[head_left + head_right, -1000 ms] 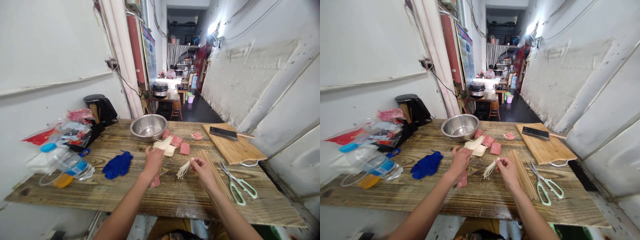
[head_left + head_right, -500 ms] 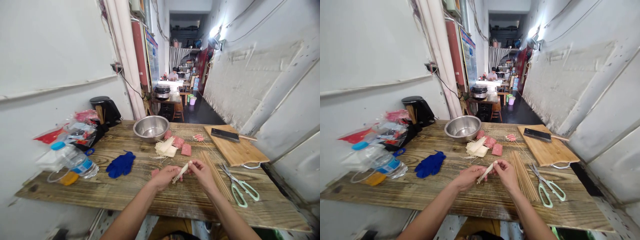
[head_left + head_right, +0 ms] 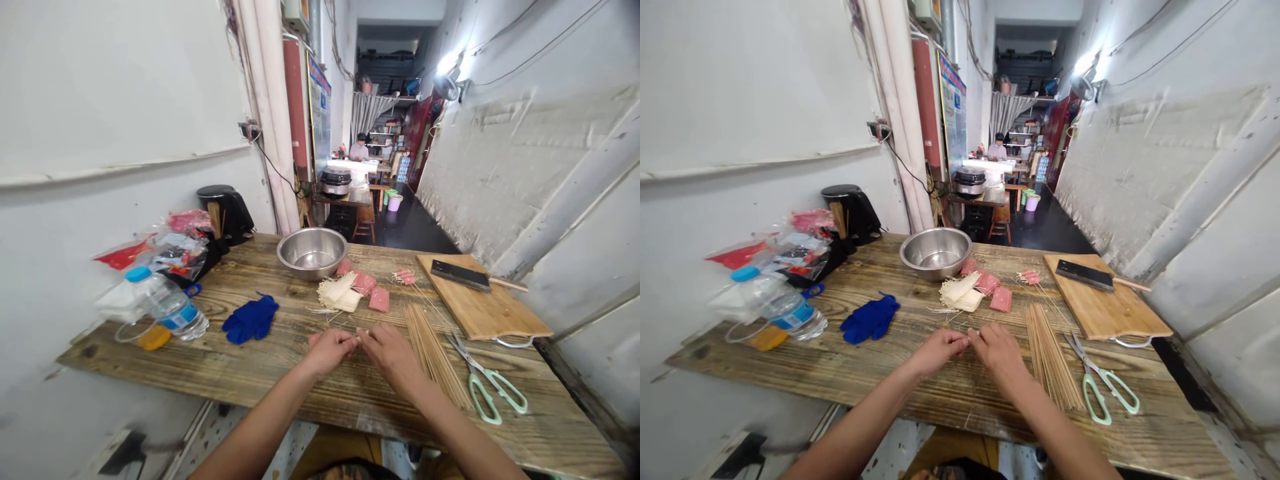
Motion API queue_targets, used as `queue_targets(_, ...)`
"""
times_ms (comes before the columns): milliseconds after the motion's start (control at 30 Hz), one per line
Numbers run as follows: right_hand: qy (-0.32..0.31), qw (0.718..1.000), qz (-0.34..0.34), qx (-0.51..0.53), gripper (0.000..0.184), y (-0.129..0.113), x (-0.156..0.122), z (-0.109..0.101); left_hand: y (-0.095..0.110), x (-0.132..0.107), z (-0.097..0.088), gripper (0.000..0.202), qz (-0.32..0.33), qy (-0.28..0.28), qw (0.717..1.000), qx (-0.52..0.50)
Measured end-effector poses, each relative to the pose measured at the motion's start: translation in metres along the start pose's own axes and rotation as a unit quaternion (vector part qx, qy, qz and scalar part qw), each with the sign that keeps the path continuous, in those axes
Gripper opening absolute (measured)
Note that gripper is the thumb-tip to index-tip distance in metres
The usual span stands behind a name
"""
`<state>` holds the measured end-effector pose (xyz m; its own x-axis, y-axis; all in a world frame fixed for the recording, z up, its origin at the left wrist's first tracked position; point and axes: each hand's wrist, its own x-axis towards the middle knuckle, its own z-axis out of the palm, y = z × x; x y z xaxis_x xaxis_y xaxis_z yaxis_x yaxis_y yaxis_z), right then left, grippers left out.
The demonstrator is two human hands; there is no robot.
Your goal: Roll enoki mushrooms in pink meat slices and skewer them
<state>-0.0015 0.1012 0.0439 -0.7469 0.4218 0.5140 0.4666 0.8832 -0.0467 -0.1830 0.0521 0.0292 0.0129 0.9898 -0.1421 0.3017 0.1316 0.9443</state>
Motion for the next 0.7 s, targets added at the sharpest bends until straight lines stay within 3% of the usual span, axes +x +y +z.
queue_targets(67,-0.031,0.998,-0.032,-0.033,0.021,-0.010,0.007,0.008,0.000,-0.005,-0.004,0.040,0.017,0.007,0.998,0.060)
queue_targets(200,-0.110,0.993,-0.032,-0.018,0.018,-0.022,0.019,0.015,0.002,-0.015,-0.013,0.036,0.031,0.011,0.994,0.107)
queue_targets(333,-0.166,0.984,0.009,0.064,0.024,-0.021,0.027,0.004,0.008,-0.022,-0.020,0.032,0.021,0.002,0.998,0.056)
queue_targets(433,-0.144,0.968,0.055,0.199,0.028,-0.017,0.032,-0.002,0.010,-0.028,-0.022,0.033,0.001,0.083,0.996,-0.031)
queue_targets(533,-0.124,0.915,0.124,0.365,0.025,-0.018,0.038,0.003,0.006,-0.036,-0.018,0.038,0.001,0.169,0.981,-0.094)
queue_targets(700,-0.160,0.747,0.282,0.581,0.031,-0.035,0.047,0.021,-0.004,-0.054,-0.007,0.032,0.092,0.279,0.955,-0.032)
